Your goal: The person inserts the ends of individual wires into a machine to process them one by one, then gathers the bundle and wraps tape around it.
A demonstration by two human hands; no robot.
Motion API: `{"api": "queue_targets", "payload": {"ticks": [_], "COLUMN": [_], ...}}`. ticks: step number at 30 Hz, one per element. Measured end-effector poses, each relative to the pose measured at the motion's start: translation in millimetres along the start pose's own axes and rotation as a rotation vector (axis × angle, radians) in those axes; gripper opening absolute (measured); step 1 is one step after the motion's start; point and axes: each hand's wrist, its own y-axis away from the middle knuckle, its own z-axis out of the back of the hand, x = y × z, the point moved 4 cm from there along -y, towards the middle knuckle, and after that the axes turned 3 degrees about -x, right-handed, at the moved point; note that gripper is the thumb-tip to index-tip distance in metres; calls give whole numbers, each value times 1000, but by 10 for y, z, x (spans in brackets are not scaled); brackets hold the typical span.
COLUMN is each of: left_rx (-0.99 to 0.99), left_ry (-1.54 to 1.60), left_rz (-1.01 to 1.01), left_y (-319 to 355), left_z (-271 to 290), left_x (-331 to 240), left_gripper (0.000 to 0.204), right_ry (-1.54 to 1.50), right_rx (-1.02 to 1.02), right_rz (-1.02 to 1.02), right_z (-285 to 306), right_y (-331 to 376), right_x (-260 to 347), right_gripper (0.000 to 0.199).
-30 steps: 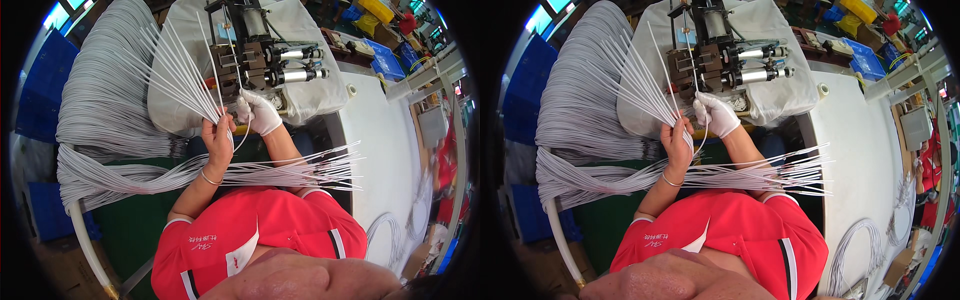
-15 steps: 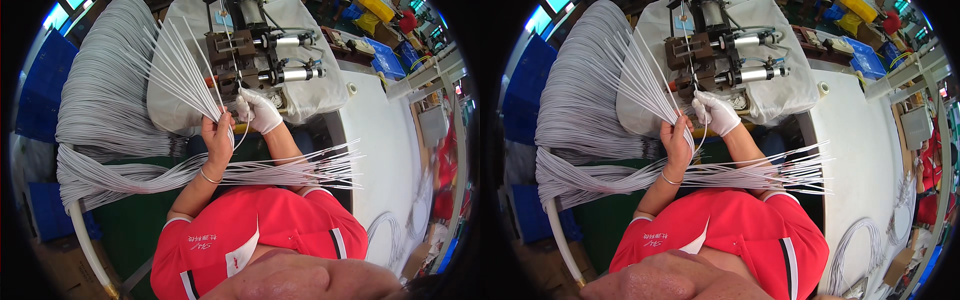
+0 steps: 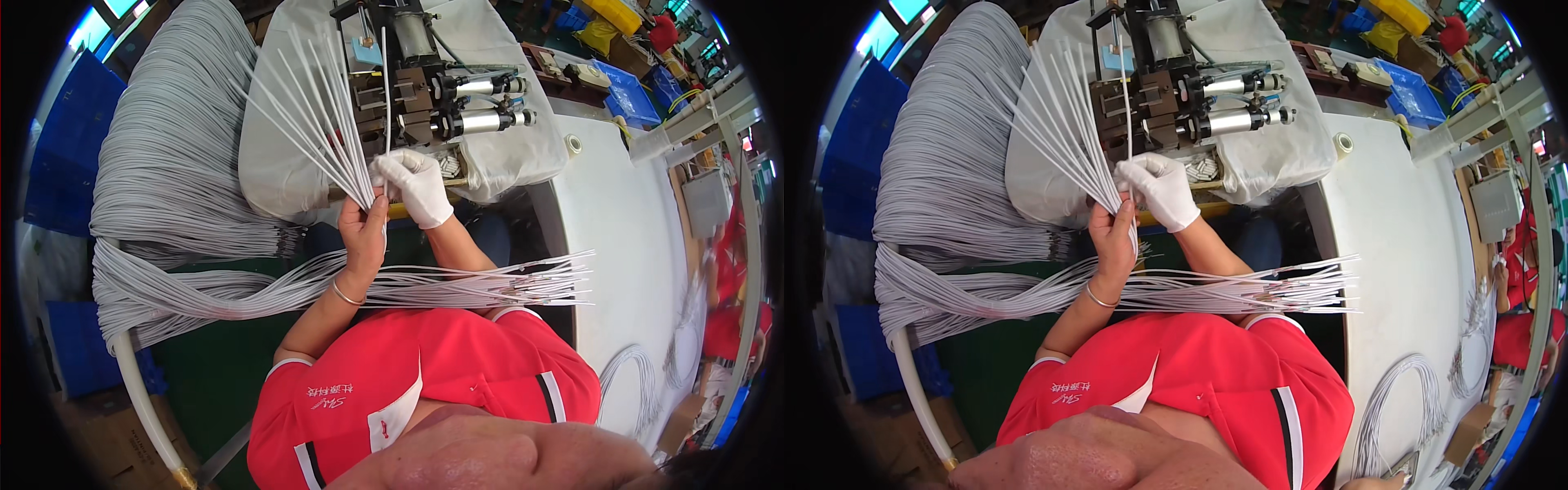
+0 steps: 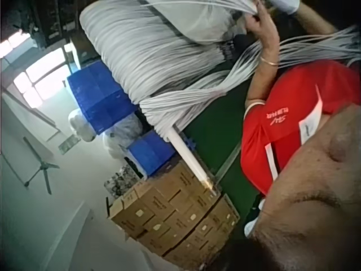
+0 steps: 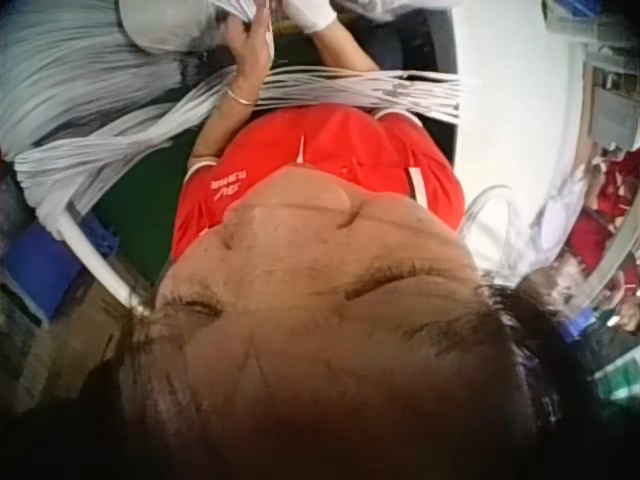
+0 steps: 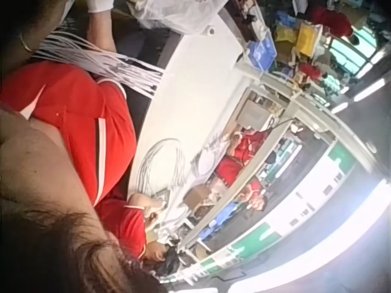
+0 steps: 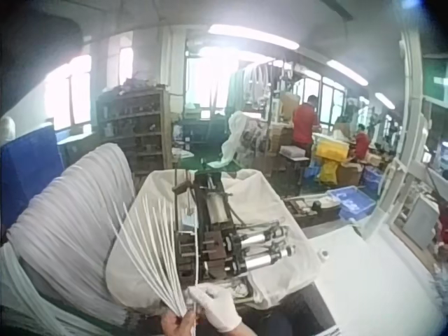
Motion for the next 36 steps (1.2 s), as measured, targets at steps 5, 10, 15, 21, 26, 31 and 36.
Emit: {"api": "queue_targets", "payload": {"ticks": [5,10,15,21,26,31,36], "left_rx": [-36,-34,-35,-36,-39,-36,-27], "left_ry": [42,66,57,62,53,62,51], "left_rz": [-35,-64,-80,-75,-73,-69,-78], "left_y": [-52,-76,-75,-78,-80,-81,-105], "left_z": [-21,-19,-70,-66,-73,-62,-53], "left_x": [-100,-147,-205,-216,-225,-195,-175], "left_gripper": [15,19,21,21,20,20,20], "right_ry": [-549,-751,-842,-933,-930,-939,-940], "right_rx": [-81,265,353,434,435,422,388], "right_rz": [-253,-340,-384,-392,-409,-443,-446], "right_z": [55,67,45,51,32,30,10], "right_y": [-59,-109,-161,-230,-245,-233,-215], "right_x": [-194,-268,-209,-204,-229,-240,-259], "right_gripper": [17,22,25,30,30,30,27]}}
